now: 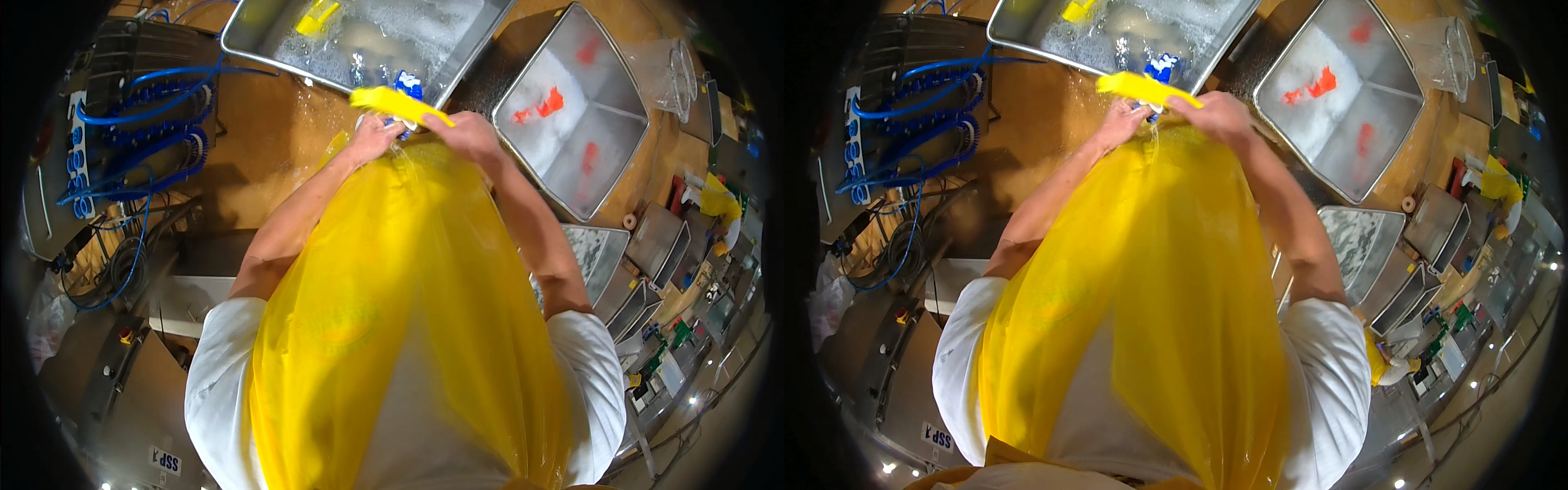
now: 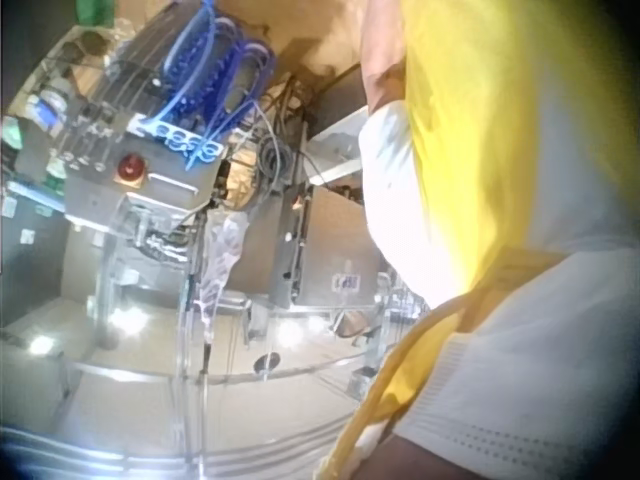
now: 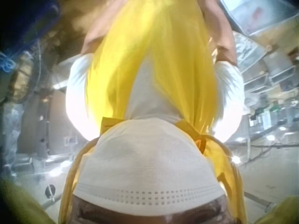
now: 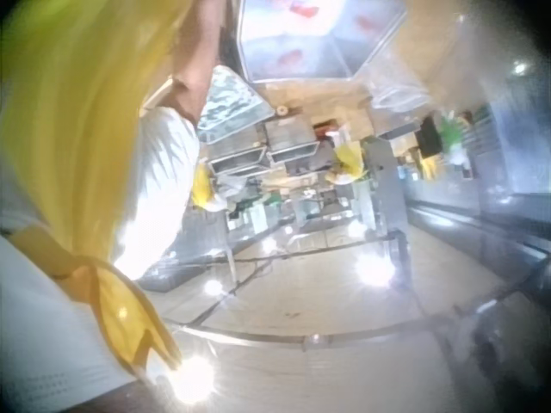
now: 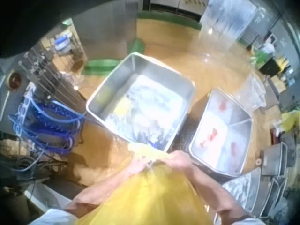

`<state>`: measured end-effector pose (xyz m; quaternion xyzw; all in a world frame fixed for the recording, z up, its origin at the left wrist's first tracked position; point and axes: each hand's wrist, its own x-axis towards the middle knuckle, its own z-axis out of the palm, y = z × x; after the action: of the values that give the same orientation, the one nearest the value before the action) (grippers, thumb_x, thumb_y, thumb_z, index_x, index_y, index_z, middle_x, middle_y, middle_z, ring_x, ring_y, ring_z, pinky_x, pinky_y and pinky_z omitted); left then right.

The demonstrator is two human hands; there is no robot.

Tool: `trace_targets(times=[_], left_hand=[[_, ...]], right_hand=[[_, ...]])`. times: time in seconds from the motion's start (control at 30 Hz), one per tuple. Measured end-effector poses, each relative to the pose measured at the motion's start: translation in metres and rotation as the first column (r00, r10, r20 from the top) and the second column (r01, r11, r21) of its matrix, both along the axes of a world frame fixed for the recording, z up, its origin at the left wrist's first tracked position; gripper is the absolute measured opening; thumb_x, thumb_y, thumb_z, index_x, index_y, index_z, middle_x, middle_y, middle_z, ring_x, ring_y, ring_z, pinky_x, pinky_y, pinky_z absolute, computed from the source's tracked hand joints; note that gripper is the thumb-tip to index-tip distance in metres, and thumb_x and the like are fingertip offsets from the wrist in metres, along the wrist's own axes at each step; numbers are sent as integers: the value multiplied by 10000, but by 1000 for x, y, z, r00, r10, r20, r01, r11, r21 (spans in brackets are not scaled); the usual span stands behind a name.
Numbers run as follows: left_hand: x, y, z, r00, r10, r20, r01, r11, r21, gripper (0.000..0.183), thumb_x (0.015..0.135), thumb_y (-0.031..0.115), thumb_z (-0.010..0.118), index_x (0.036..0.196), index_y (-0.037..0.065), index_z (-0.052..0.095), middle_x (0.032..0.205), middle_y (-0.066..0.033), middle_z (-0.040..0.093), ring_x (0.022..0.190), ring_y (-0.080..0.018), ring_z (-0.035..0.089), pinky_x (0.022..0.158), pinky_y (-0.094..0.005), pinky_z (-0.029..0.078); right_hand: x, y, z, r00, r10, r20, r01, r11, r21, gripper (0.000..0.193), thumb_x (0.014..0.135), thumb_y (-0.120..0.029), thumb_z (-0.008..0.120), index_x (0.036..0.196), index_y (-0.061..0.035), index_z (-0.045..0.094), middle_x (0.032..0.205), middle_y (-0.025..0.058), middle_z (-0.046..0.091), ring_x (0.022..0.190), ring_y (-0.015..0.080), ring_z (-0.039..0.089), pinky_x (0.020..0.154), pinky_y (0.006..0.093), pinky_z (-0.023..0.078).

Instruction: The person scrubs a small blue and white plastic part with a yellow brush over a metal sink filled with soapy water. The person repeatedly rinses the part and continues scrubbing it throughout the clip.

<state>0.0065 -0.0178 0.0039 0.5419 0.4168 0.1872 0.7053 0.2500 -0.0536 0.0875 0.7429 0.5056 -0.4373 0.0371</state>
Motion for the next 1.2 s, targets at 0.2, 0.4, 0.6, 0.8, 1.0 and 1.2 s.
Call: trace_targets(times=[0.2, 0.4, 0.6, 0.8, 1.0, 1.2], left_hand=[[-6, 1, -10, 998, -1, 69, -10, 987, 158, 184, 943, 85, 667, 1105, 31, 738, 1048, -63, 751, 946, -134, 661, 873, -292, 521], [0, -14, -1, 997, 55, 52, -59, 996, 63, 258, 931, 14, 674, 1184, 38, 723, 1080, -37, 744, 974, -115, 662, 879, -290, 537], [-7, 6, 8, 983, 41, 181, -23, 994, -103, 303, 930, 78, 623, 1213, 26, 718, 1144, -48, 739, 1027, -135, 672, 934, -306, 528], [8, 5, 21, 987, 68, 146, -43, 984, -170, 275, 923, 97, 673, 1183, 16, 715, 1097, -31, 741, 1025, -124, 659, 968, -283, 498], [-3, 2, 11, 991, -32, 127, 47, 993, -111, 306, 963, 94, 646, 1262, 46, 688, 1128, -32, 730, 1043, -120, 651, 973, -293, 501], [4, -3, 7, 997, -2, 78, -4, 998, 67, 299, 965, 90, 672, 1258, 33, 670, 1177, -46, 715, 1056, -128, 651, 973, -313, 504]], right_hand=[[68, -54, -1, 958, -39, 285, 21, 997, 68, 814, 841, -854, 492, 829, -95, 787, 785, 178, 729, 813, 350, 720, 746, 444, 543], [6, -31, -12, 994, 80, 68, -81, 997, 16, 786, 857, -847, 484, 859, -125, 796, 796, 156, 729, 831, 342, 717, 754, 445, 538], [87, -79, -1, 944, -24, 328, 59, 993, -97, 765, 878, -827, 479, 866, -126, 785, 829, 161, 733, 846, 332, 716, 750, 443, 534], [0, -25, 4, 986, 55, 159, -89, 973, 215, 735, 889, -814, 479, 913, -139, 768, 857, 138, 737, 820, 339, 717, 711, 455, 529], [74, -83, -9, 903, 129, 411, -132, 991, -22, 701, 894, -799, 483, 810, -159, 758, 739, 130, 706, 774, 355, 701, 675, 463, 536], [-18, -45, -31, 924, 171, 343, -301, 878, 373, 753, 900, -818, 450, 846, -139, 772, 753, 143, 711, 803, 335, 712, 720, 454, 547]])
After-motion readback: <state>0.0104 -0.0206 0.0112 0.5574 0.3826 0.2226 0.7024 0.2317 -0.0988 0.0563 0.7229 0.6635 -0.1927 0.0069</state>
